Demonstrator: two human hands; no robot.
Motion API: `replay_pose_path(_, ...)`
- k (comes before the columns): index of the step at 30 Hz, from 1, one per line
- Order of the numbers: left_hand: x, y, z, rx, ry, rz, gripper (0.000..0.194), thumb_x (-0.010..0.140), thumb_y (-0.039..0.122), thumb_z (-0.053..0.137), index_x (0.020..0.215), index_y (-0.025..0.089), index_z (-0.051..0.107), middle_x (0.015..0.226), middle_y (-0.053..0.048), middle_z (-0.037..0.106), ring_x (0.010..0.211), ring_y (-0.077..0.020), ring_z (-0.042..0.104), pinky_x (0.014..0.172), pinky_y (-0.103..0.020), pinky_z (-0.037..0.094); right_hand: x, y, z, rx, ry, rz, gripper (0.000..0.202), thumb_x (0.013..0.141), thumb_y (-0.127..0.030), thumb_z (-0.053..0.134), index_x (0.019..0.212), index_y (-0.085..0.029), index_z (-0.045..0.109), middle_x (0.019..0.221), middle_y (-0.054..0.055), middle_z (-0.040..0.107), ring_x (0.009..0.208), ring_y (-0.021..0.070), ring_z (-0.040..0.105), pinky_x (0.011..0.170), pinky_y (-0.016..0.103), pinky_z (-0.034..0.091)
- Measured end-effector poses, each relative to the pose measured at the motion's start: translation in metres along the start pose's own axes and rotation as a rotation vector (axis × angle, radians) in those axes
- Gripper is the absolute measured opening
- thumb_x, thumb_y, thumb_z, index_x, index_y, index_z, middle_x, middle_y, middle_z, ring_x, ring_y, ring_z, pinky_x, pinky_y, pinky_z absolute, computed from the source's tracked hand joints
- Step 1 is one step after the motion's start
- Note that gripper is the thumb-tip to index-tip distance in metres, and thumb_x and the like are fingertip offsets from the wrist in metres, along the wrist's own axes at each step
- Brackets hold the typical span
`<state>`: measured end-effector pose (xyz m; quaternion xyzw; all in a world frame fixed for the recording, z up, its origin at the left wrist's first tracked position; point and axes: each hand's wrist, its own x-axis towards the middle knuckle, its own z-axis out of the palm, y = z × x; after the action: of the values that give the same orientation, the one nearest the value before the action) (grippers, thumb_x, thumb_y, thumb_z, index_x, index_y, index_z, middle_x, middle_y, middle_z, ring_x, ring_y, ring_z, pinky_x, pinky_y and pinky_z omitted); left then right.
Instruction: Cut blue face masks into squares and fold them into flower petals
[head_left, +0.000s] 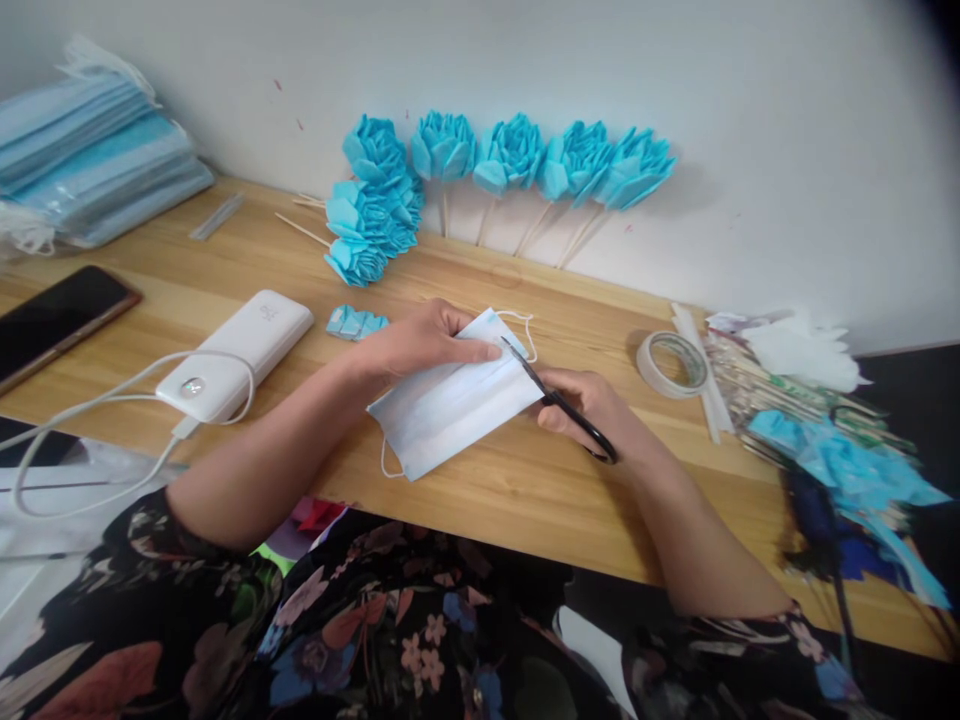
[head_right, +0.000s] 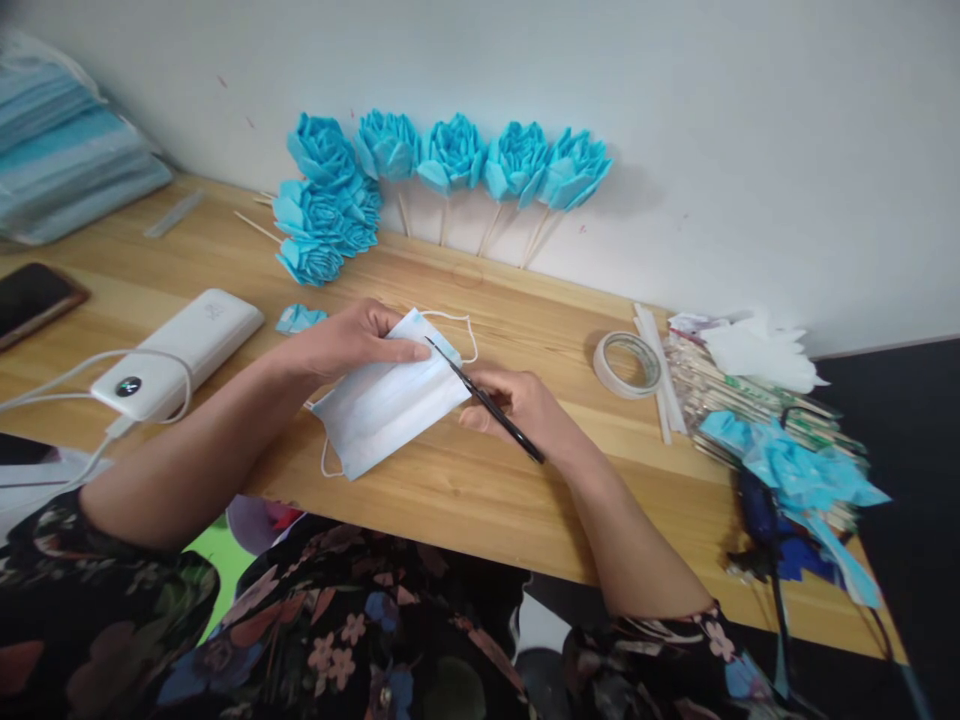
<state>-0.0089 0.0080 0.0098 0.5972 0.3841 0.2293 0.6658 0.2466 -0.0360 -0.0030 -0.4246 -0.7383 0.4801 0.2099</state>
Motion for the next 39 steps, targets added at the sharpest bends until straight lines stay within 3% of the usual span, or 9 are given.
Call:
replay_pose_path(13, 0.002, 0.000, 0.001, 0.114, -0.006, 0.005, 0.032, 0.078, 0.042, 0.075, 0.086, 0.011, 0.078, 0.068, -0.002, 0.070, 0.055, -0.0105, 0.058, 0.049, -0.019, 0.044, 0.000, -0.002, 0.005, 0.071, 0.015, 0.021, 0.055, 0.077, -0.068, 0.072, 0.091, -0.015, 0.073, 0.080, 0.004, 0.063, 0.074, 0.0165, 0.056, 0.065, 0.027, 0.047)
replay_pose_path(29, 0.001, 0.001, 0.000, 0.117, -0.006, -0.001, 0.033, 0.078, 0.043, 0.075, 0.088, 0.012, 0.079, 0.072, -0.003, 0.072, 0.057, -0.0112, 0.060, 0.050, -0.019, 0.045, 0.001, 0.003, 0.009, 0.069, 0.062, 0.034, 0.042, 0.078, -0.057, 0.075, 0.082, -0.015, 0.073, 0.066, -0.002, 0.051, 0.059, 0.0099, 0.043, 0.056, 0.024, 0.037)
replay_pose_path(35, 0.001, 0.000, -0.001, 0.099, 0.011, 0.013, 0.035, 0.078, 0.047, 0.076, 0.085, 0.012, 0.079, 0.071, -0.004, 0.072, 0.056, -0.0114, 0.060, 0.049, -0.019, 0.044, 0.000, 0.007, 0.007, 0.076, 0.069, 0.116, 0.045, 0.076, -0.060, 0.075, 0.081, -0.016, 0.072, 0.060, -0.002, 0.052, 0.055, 0.0106, 0.045, 0.050, 0.023, 0.035)
replay_pose_path(39, 0.002, -0.002, -0.002, -0.015, -0.003, 0.026, 0.037, 0.079, 0.047, 0.077, 0.090, 0.012, 0.079, 0.081, -0.007, 0.077, 0.061, -0.0140, 0.065, 0.054, -0.022, 0.049, 0.000, 0.004, 0.007, 0.076, 0.096, 0.108, 0.048, 0.076, -0.064, 0.074, 0.082, -0.016, 0.072, 0.063, -0.001, 0.053, 0.058, 0.0109, 0.046, 0.052, 0.023, 0.035)
